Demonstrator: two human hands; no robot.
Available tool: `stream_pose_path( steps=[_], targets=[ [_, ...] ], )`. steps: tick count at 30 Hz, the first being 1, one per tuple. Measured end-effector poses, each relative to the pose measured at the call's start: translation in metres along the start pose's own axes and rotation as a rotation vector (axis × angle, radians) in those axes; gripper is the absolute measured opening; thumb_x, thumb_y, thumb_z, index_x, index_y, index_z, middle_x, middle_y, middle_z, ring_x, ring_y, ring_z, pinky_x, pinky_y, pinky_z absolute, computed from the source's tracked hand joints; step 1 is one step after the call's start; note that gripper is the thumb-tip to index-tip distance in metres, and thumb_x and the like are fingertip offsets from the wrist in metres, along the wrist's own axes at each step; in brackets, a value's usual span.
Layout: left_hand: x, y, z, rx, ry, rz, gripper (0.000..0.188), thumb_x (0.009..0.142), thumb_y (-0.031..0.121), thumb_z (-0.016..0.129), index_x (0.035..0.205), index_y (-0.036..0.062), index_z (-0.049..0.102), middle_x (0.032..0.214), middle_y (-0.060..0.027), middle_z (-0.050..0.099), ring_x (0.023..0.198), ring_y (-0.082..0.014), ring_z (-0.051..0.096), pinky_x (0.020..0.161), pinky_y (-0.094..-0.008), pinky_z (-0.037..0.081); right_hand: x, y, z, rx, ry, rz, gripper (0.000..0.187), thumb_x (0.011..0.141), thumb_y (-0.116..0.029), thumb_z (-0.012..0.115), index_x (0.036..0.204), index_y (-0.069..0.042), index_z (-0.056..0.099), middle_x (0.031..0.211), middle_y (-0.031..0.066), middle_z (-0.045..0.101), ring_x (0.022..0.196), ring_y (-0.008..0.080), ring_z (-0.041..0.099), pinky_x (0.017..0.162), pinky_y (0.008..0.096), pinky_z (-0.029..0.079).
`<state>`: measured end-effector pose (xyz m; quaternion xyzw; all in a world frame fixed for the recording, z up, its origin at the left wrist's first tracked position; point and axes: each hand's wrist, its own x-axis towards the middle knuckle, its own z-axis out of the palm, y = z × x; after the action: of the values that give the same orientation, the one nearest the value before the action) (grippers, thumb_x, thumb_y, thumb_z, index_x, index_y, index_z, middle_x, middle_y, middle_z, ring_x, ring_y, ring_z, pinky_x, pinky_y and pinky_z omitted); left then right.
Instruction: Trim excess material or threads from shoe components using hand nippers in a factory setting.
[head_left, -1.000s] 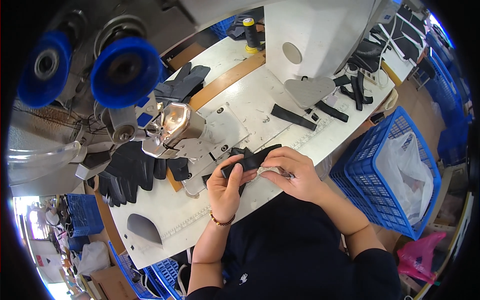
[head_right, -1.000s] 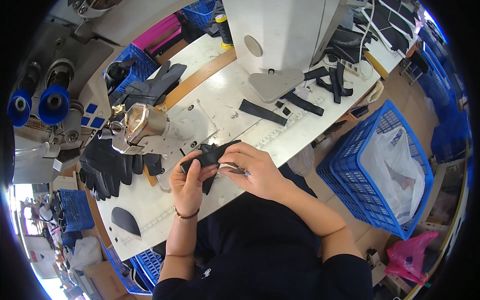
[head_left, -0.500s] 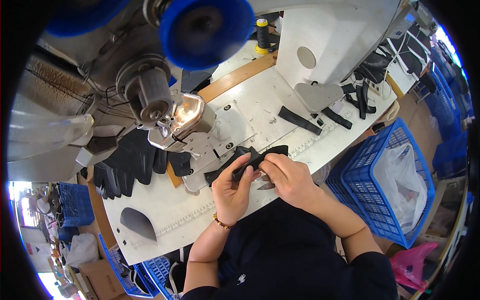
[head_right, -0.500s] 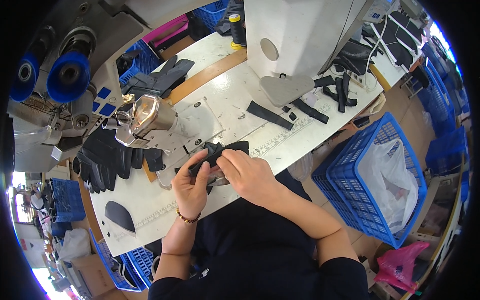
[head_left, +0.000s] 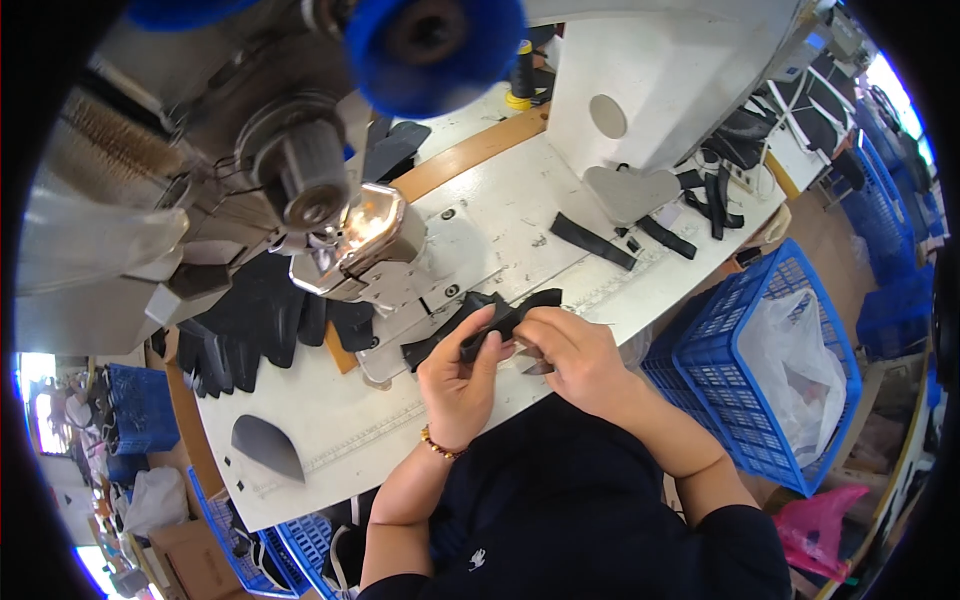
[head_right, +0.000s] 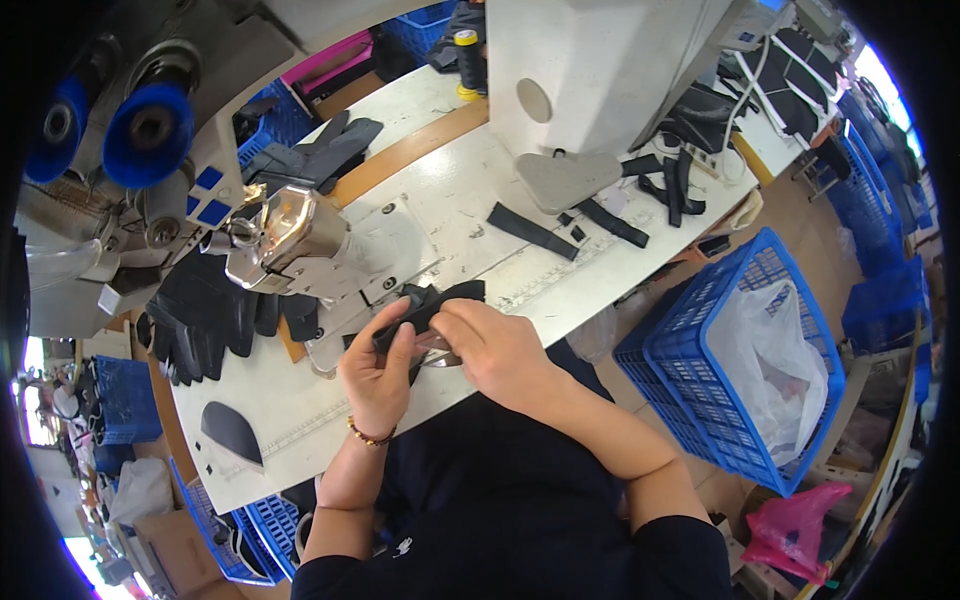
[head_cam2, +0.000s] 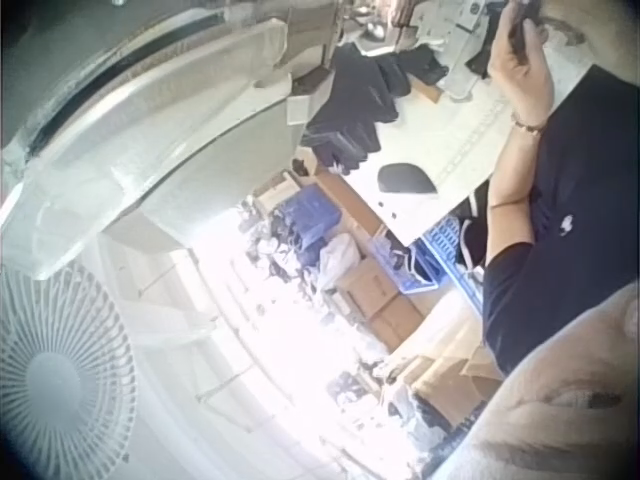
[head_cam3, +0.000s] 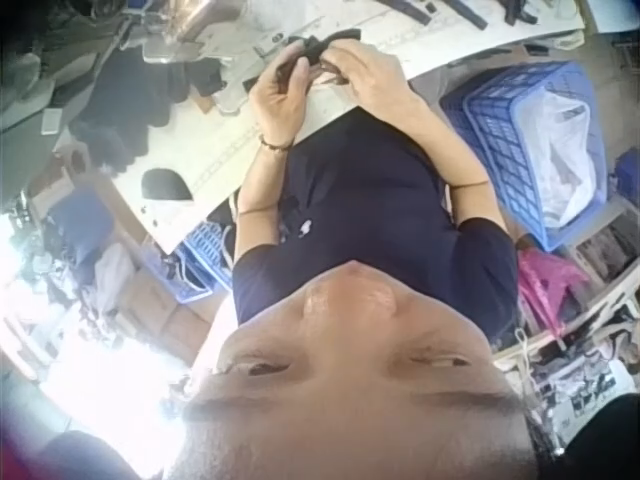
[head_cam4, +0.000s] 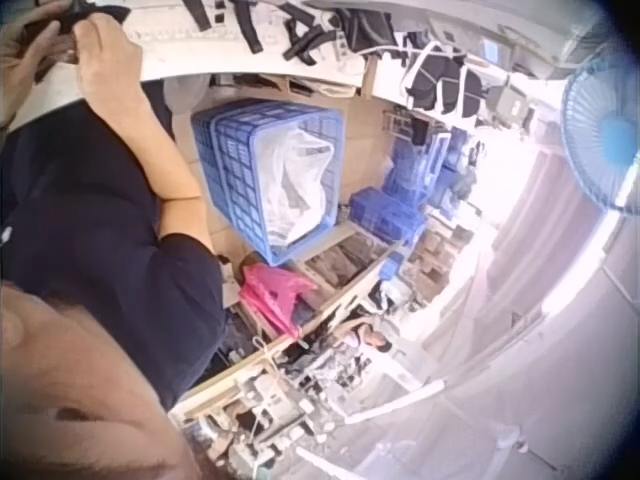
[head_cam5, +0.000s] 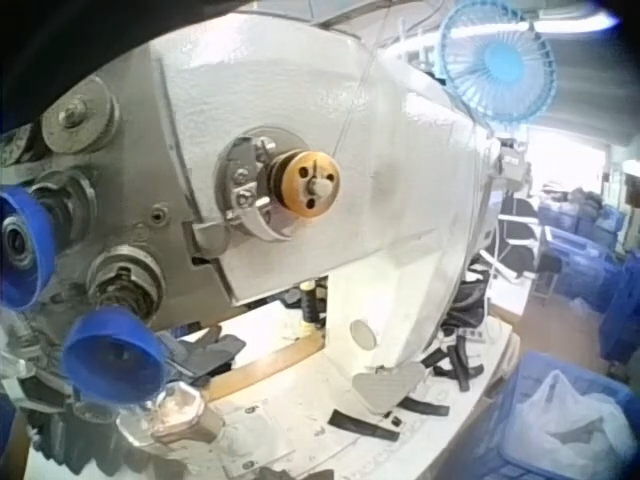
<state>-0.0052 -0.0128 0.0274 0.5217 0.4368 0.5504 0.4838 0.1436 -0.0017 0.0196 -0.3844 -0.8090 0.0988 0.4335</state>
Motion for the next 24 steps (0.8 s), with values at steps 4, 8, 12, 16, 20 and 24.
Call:
stream_pose_path(
  steps=[4,8,12,16,20,24],
  targets=[
    [-0.001,0.0,0.0,0.021,0.035,0.024,0.026,0.081,-0.001,0.05,0.106,-0.0074,0.049,0.091,-0.0118,0.058,0.077,-0.0135,0.059,0.068,-0.0216,0.048,0.004,-0.004,-0.002,-0.154,-0.059,-0.083,0.028,0.06,-0.005,0.06,0.087,-0.003,0.052,0.085,0.007,0.052,0.068,0.0164,0.055,0.048,0.0237,0.044],
    [-0.001,-0.003,-0.003,0.077,0.012,0.032,0.026,0.082,0.0,0.049,0.106,-0.0074,0.049,0.089,-0.0108,0.058,0.076,-0.0123,0.058,0.067,-0.021,0.047,0.005,-0.005,0.004,-0.252,-0.106,-0.099,0.017,0.063,-0.009,0.058,0.076,-0.004,0.049,0.071,0.0036,0.044,0.059,0.0133,0.05,0.042,0.0224,0.04],
    [0.0,-0.004,-0.001,0.08,0.004,-0.007,0.026,0.082,0.001,0.049,0.107,-0.0071,0.048,0.088,-0.0109,0.058,0.075,-0.0119,0.058,0.067,-0.021,0.046,0.001,-0.004,0.005,-0.296,-0.088,-0.09,0.018,0.062,-0.006,0.058,0.077,-0.002,0.048,0.07,0.0037,0.042,0.059,0.0126,0.049,0.041,0.0211,0.039],
    [0.001,0.001,0.0,0.056,-0.016,-0.016,0.027,0.083,0.002,0.049,0.108,-0.0075,0.047,0.088,-0.0115,0.058,0.075,-0.0134,0.059,0.067,-0.0223,0.048,-0.001,-0.003,0.004,-0.193,-0.079,-0.039,0.022,0.061,-0.005,0.059,0.08,-0.002,0.048,0.075,0.0047,0.046,0.062,0.0151,0.051,0.043,0.0233,0.042],
    [0.003,0.002,0.0,0.0,-0.01,-0.083,0.028,0.083,0.003,0.048,0.109,-0.0081,0.046,0.089,-0.0129,0.058,0.076,-0.0164,0.06,0.068,-0.025,0.05,-0.001,0.0,-0.003,-0.031,-0.051,0.021,0.03,0.056,0.001,0.058,0.085,-0.003,0.047,0.083,0.0076,0.049,0.068,0.0199,0.054,0.048,0.0281,0.045],
    [0.005,0.001,-0.002,-0.103,-0.012,-0.12,0.028,0.084,0.006,0.047,0.109,-0.0083,0.045,0.089,-0.015,0.058,0.076,-0.019,0.061,0.068,-0.0267,0.051,0.005,-0.002,-0.014,0.239,-0.069,0.181,0.027,0.06,0.008,0.054,0.084,-0.002,0.047,0.078,0.009,0.049,0.065,0.0202,0.053,0.052,0.028,0.044]
  ],
)
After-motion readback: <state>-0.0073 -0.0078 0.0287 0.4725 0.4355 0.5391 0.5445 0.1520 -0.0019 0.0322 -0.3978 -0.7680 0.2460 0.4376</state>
